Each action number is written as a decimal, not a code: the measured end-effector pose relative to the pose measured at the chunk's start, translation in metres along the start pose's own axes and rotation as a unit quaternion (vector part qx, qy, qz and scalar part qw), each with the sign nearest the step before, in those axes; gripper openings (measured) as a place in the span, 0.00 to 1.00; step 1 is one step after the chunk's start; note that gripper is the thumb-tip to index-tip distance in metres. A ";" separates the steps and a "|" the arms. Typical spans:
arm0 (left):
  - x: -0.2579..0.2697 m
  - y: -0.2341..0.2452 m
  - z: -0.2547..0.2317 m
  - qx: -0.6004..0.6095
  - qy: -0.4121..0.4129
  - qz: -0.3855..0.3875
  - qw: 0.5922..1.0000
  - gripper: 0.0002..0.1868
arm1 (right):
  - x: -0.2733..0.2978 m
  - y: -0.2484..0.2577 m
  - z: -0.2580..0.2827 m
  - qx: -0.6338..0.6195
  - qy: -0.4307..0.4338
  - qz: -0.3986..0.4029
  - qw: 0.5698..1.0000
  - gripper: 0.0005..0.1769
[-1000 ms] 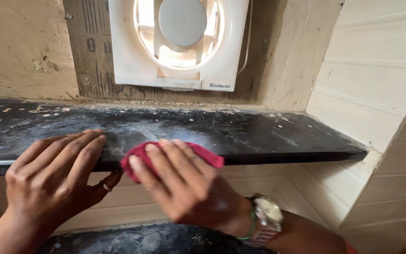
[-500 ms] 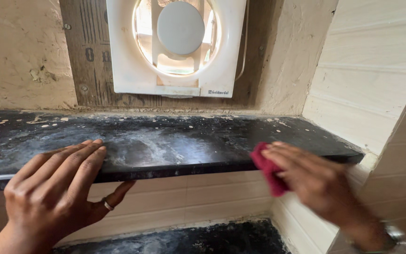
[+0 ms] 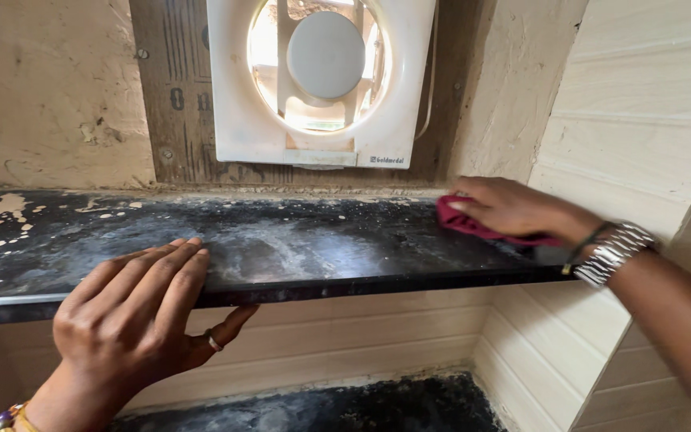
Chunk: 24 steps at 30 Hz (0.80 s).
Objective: The person wipes a black countertop and the tiled area below it with a red cloth. They move the cloth back and forth across the surface to remove dust and debris.
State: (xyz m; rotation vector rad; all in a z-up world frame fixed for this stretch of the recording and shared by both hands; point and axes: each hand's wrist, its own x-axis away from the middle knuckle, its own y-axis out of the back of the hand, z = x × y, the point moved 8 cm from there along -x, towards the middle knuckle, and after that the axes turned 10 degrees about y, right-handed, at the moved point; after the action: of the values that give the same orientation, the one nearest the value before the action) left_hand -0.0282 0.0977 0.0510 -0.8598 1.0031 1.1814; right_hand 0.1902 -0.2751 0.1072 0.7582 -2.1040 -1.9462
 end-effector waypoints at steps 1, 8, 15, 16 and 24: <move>0.000 0.000 0.000 0.003 0.002 0.001 1.000 0.28 | -0.006 -0.001 0.017 -0.032 0.012 0.002 0.999 0.22; -0.003 0.002 -0.002 0.013 0.004 0.006 1.000 0.28 | -0.028 0.004 0.163 -0.129 0.186 0.014 0.974 0.24; -0.004 0.013 -0.006 0.022 0.014 0.013 1.000 0.25 | 0.031 0.013 0.232 -0.064 0.356 -0.099 0.927 0.18; -0.004 0.013 -0.006 0.020 0.012 0.012 1.000 0.25 | 0.042 0.017 0.235 -0.040 0.382 -0.143 0.912 0.18; -0.002 0.015 -0.010 -0.008 -0.006 -0.007 1.000 0.24 | 0.097 -0.001 0.194 0.181 0.426 -0.341 0.818 0.27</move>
State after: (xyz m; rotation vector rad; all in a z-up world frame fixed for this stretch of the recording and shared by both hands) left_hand -0.0450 0.0911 0.0492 -0.8704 0.9762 1.1828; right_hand 0.0184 -0.1503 0.0605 2.1945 -1.6879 -0.9683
